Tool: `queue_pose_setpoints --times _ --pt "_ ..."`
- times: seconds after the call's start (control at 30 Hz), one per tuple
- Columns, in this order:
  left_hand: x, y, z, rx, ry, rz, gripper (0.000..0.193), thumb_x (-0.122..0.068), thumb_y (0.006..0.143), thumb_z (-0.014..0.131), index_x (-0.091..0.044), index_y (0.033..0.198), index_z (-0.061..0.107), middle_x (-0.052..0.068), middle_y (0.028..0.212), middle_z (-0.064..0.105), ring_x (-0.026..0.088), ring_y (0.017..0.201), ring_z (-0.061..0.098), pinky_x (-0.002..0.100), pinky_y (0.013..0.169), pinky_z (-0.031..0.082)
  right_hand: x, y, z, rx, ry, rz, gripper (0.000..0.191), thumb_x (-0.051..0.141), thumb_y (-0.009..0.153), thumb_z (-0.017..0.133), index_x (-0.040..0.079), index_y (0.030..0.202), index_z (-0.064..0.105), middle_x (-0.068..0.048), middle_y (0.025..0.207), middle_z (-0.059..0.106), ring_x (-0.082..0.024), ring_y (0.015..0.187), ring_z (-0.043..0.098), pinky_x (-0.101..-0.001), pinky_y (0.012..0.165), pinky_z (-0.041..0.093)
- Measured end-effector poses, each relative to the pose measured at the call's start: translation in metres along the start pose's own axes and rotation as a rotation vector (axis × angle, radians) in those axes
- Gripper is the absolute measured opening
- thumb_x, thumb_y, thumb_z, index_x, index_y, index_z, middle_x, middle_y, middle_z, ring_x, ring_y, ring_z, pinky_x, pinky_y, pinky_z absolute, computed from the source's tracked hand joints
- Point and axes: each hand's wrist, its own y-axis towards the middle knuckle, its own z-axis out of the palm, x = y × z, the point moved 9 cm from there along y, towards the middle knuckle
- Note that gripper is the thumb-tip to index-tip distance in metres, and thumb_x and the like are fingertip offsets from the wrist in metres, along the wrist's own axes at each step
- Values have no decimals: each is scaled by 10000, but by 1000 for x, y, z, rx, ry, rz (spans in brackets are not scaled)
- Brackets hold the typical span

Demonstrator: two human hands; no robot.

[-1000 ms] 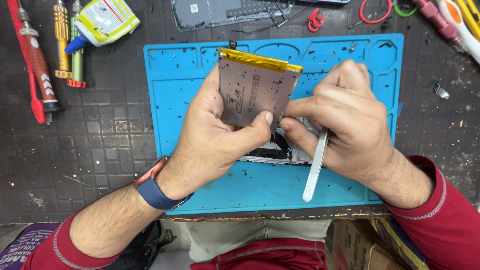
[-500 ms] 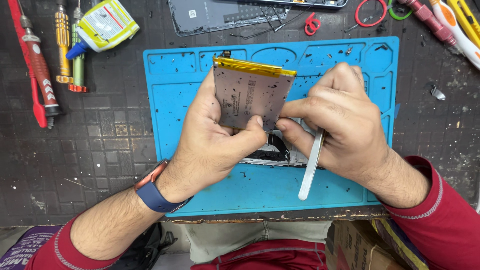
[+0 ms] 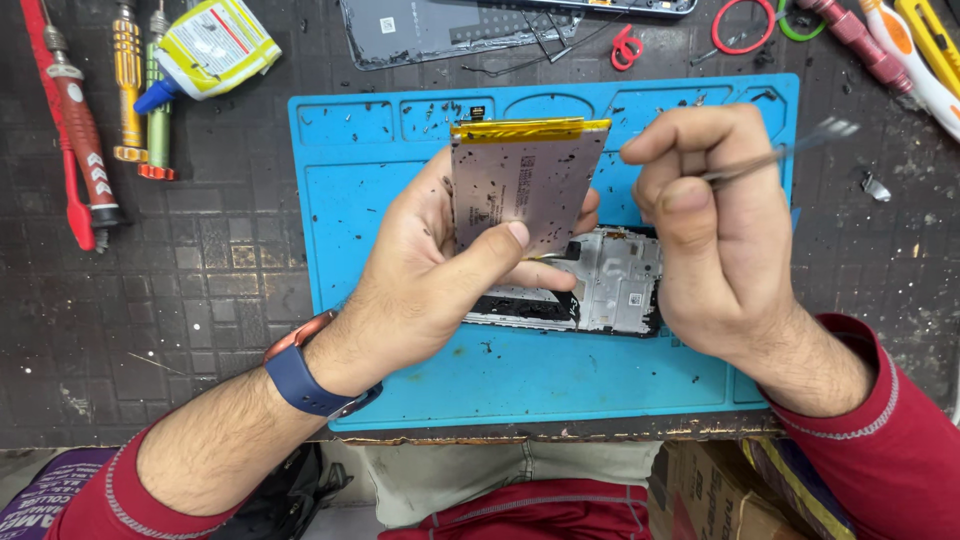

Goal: The person pries the old battery out of an opened smartphone using a pry tool, then uses tweezers to peel leftover adhesive and debris from the battery compartment. They set the removed battery aside and continue cleaning the phone frame with tweezers.

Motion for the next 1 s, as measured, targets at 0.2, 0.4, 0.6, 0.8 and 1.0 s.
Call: queue_pose_setpoints --times 0.2,0.4,0.6,0.8,1.0 --pt "2 -2 -3 8 -40 -9 433 -76 1095 446 38 1511 403 253 1448 615 322 1338 633 505 1146 578 8 0 -4 -11 -313 -46 284 267 1105 461 10 1223 486 -15 856 562 -65 723 527 -225 651 451" --pt "2 -3 0 38 -315 -70 500 -57 1060 407 31 1550 357 253 1520 527 328 1417 576 567 1080 543 38 6 1 8 -538 -317 192 -82 1096 556 2 1263 510 -151 1109 655 -252 829 632 -329 733 540" --pt "5 -2 0 -8 -222 -16 411 -94 1078 419 -52 1473 312 246 1394 581 371 1247 647 544 1037 608 41 14 12 70 -426 -309 265 -142 934 699 -53 1129 543 -108 992 677 -197 705 631 -316 585 490" --pt "21 -2 -9 -112 -127 -81 447 -225 1091 468 -24 1487 421 143 1399 599 248 1246 666 464 1038 628 53 19 12 72 -672 -369 312 -75 775 832 38 1055 755 -119 855 611 -226 739 584 -351 602 483" --pt "21 -1 -12 -119 -96 -51 457 -299 1114 466 -2 1460 485 129 1329 659 227 1187 692 401 1008 621 45 27 15 136 -565 -279 297 -45 786 852 55 1051 760 -81 896 655 -206 803 641 -327 668 528"
